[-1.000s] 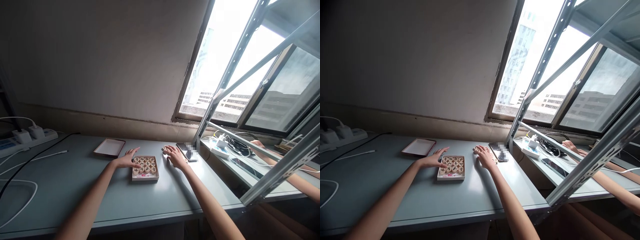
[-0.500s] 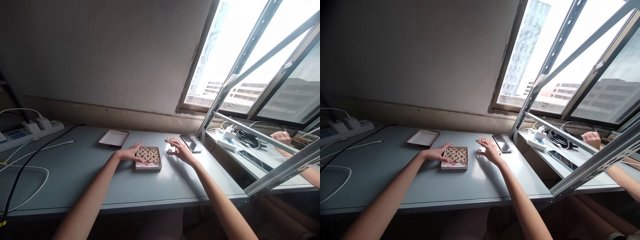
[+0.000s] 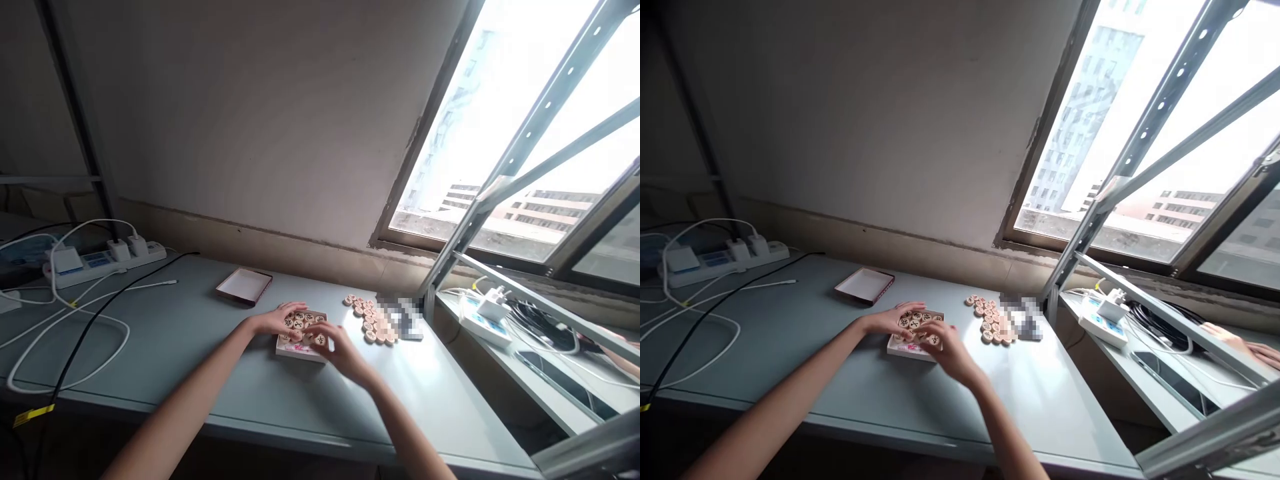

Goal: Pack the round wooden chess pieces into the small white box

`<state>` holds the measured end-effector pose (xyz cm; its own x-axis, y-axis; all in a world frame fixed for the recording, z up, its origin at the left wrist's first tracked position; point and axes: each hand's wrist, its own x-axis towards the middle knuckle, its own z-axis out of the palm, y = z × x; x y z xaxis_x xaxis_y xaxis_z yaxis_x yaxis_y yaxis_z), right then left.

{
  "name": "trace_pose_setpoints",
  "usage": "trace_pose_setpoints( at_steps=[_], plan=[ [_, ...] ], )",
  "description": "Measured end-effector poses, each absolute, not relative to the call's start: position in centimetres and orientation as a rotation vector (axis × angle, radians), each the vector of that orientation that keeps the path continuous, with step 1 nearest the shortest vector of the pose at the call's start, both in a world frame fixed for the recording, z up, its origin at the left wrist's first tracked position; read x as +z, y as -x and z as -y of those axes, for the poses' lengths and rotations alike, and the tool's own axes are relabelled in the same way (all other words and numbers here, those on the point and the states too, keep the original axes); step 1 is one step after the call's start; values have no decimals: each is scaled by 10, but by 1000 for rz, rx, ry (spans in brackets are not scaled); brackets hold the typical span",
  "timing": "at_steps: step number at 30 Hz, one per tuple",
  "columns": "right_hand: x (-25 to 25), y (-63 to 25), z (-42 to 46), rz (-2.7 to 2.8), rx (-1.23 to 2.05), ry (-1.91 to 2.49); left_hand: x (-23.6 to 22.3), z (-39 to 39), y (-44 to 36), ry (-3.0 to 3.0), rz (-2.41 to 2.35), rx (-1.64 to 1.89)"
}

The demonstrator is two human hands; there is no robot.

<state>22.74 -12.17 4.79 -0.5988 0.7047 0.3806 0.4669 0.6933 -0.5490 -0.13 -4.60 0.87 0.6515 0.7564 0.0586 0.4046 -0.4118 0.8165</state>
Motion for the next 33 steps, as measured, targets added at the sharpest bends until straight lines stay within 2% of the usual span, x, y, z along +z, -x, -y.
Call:
trace_pose_setpoints(
  at_steps=[7,14,33],
  plan=[
    [30,-198,131,2435,242,910,16,49,6,-2032,-833,481],
    [27,-202,133,2291,-59,1240,22,51,3,-2031,-851,434],
    [26,-204,145,2479,83,982,30,62,-6,-1997,-887,527]
  ],
)
